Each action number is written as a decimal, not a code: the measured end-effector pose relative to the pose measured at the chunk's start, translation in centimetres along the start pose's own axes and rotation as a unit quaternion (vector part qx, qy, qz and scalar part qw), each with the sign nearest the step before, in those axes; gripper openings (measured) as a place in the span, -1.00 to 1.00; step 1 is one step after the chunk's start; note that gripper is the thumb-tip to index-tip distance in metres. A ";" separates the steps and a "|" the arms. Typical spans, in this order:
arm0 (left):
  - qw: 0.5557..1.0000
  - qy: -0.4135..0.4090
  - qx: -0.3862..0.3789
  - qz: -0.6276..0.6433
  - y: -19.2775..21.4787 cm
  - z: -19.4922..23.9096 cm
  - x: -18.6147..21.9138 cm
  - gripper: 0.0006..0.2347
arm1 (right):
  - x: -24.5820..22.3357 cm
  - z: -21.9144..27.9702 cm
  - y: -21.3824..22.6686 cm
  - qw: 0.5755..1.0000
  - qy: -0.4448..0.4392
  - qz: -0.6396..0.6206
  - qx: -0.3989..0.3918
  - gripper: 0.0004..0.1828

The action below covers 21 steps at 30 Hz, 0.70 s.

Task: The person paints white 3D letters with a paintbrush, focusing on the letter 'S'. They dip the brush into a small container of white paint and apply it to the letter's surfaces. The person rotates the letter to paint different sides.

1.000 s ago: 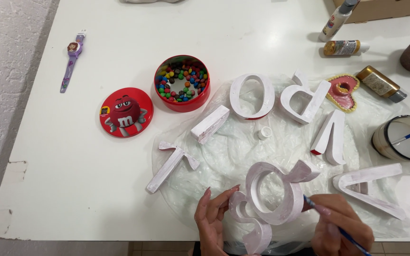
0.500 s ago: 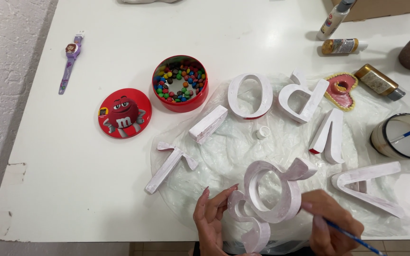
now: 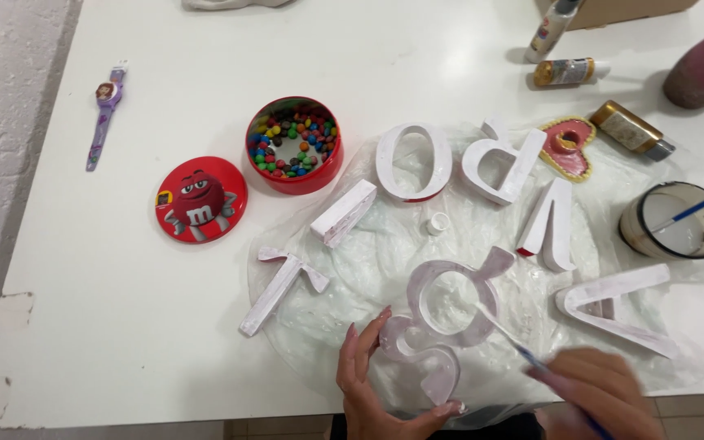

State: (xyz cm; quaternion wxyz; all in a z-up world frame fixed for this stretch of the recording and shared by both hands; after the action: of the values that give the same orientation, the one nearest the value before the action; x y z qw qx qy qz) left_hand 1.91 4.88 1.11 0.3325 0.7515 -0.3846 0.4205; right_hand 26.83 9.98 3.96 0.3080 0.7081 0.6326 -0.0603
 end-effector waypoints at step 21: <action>0.975 0.075 -0.030 -0.207 -1.4 0.5 -0.3 0.08 | -0.2 -5.3 -5.6 0.995 -0.085 0.040 -0.029 -0.87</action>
State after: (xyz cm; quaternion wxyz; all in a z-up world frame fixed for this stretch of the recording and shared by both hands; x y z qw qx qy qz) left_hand 3.19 5.22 0.43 0.4624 0.7708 -0.2070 0.3863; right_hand 20.00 12.59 6.29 0.3828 0.7163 0.5765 -0.0896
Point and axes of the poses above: each hand's wrist, its own z-axis away from the middle knuckle, its own y-axis out of the back of the hand, x = y × z, the point moved 4 cm from there along -z, towards the middle knuckle, and after that the axes turned 4 degrees about -z, right-handed, at the moved point
